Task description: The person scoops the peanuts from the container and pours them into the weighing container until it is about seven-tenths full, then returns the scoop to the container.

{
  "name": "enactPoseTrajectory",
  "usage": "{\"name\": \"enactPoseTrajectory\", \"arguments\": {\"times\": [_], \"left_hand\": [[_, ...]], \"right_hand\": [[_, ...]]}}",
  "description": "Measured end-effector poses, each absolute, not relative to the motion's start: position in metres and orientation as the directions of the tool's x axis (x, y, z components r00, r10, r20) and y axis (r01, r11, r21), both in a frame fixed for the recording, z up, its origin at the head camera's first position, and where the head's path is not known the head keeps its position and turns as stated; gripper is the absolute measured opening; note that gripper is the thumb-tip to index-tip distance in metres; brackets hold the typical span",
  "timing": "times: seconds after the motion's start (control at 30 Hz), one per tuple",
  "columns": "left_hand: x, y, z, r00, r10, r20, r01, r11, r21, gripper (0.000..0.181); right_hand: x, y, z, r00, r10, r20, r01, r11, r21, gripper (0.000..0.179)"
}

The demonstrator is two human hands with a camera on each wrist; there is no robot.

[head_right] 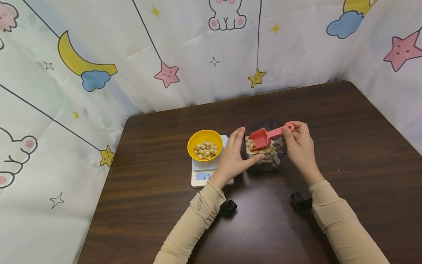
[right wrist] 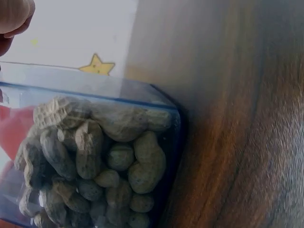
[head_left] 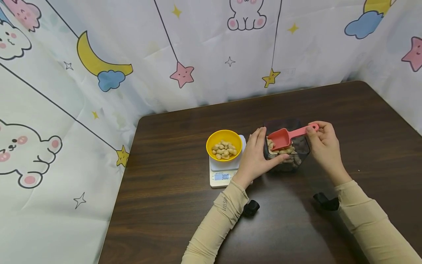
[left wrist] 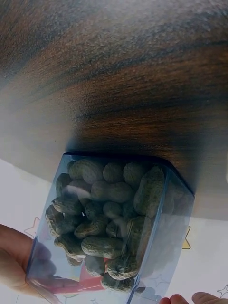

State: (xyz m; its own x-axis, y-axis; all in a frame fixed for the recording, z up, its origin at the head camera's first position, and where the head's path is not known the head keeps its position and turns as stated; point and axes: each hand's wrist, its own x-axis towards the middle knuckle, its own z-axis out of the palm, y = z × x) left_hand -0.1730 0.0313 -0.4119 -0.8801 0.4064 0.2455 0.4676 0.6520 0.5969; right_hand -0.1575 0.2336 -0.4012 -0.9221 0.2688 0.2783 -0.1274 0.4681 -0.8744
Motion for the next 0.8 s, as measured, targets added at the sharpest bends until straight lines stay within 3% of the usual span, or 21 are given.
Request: {"name": "enactPoseTrajectory", "arguments": {"times": [0.3,0.63,0.8], "left_hand": [[-0.173,0.0312,-0.4131,-0.88,0.404,0.25,0.469,0.653,0.594,0.095],[-0.1739,0.0311,-0.4146,-0.879,0.409,0.246,0.471,0.654,0.592,0.095],[-0.1748,0.0307,-0.4146,-0.882,0.406,0.241,0.464,0.653,0.599,0.095]], "right_hand": [[-0.1554,0.2302,-0.3925,-0.945,0.15,0.29,-0.167,0.543,-0.823,0.021],[-0.1575,0.2333,-0.3992,-0.929,0.293,0.225,-0.085,0.425,-0.901,0.013],[-0.1595,0.2323,-0.3964,-0.92,0.364,0.146,-0.044,0.274,-0.961,0.012]]}}
